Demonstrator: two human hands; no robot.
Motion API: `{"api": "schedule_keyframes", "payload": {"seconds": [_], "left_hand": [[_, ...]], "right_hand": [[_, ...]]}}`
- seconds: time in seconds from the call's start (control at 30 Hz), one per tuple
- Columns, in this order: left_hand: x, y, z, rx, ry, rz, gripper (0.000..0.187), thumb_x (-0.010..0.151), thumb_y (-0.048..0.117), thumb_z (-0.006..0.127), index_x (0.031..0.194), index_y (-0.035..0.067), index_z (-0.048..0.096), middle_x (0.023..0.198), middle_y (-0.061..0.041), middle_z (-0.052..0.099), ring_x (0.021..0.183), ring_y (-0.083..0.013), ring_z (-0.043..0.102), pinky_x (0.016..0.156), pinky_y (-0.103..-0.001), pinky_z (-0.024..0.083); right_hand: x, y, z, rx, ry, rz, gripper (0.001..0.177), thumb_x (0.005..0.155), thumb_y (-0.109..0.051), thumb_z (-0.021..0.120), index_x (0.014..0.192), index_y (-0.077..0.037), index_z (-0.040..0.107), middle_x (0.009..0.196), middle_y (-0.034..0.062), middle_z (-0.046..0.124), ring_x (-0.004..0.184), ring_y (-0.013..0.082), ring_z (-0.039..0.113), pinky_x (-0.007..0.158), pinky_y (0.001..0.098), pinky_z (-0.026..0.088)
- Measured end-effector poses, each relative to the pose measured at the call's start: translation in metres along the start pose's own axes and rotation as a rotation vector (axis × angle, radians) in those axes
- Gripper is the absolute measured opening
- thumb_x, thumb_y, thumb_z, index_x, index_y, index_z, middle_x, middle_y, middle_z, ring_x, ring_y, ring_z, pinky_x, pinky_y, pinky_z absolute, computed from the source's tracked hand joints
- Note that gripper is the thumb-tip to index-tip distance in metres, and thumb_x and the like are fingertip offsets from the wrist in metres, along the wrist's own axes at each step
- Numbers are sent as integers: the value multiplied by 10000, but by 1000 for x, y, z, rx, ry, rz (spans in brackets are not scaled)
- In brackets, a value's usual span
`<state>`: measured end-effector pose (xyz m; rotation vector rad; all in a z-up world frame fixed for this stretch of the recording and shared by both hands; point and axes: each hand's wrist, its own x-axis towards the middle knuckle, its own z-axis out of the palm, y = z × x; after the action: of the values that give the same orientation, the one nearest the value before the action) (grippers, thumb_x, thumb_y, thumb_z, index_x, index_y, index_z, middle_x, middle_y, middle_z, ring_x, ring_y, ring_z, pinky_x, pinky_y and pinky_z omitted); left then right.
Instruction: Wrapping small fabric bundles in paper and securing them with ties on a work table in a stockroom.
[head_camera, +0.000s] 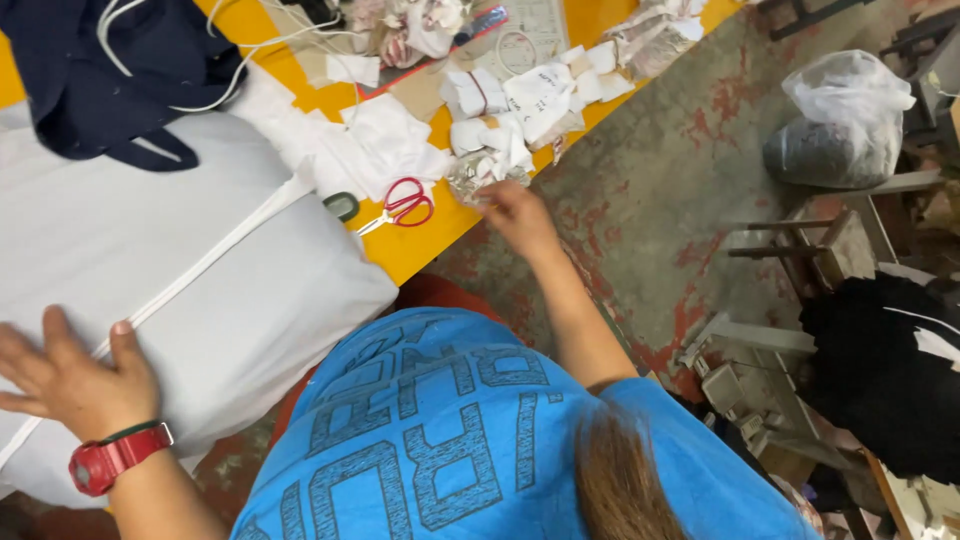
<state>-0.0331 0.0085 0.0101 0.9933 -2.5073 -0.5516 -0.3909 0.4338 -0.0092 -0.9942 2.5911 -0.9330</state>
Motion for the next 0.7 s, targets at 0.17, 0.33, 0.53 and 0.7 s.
{"api": "schedule_keyframes", "payload": {"seconds": [0.17, 0.33, 0.53, 0.7], "left_hand": [[15, 61, 23, -176, 124, 172, 412, 1109, 1, 719, 1430, -221, 587, 1535, -435, 349, 1408, -637, 343, 1126, -741, 300], [30, 184, 101, -608, -341, 164, 371, 944, 17, 706, 1310, -16, 652, 1274, -265, 647, 1218, -485, 599, 1053, -551, 448], [28, 317, 196, -571, -649, 377, 483, 914, 285, 726, 1371, 172, 619, 1398, -109, 592, 1284, -377, 590, 1072, -499, 471], [36, 374, 223, -474, -672, 342, 435, 948, 308, 708, 1361, 192, 636, 1410, -90, 591, 1300, -338, 581, 1046, -438, 494]], "right_hand": [[0, 51, -47, 105, 253, 279, 246, 945, -158, 717, 1186, -107, 707, 1108, 46, 670, 942, 164, 672, 847, 303, 537], [28, 101, -44, 115, 184, 289, 501, 830, -207, 880, 1283, -105, 691, 1188, 143, 652, 1013, 331, 699, 881, 416, 586], [89, 178, -95, 19, 312, 306, 332, 867, -208, 832, 1183, -166, 741, 1014, 70, 681, 855, 228, 709, 765, 327, 584], [112, 210, -133, -7, 247, 332, 287, 854, -198, 823, 1128, -162, 747, 972, 22, 662, 804, 181, 674, 737, 315, 570]]}}
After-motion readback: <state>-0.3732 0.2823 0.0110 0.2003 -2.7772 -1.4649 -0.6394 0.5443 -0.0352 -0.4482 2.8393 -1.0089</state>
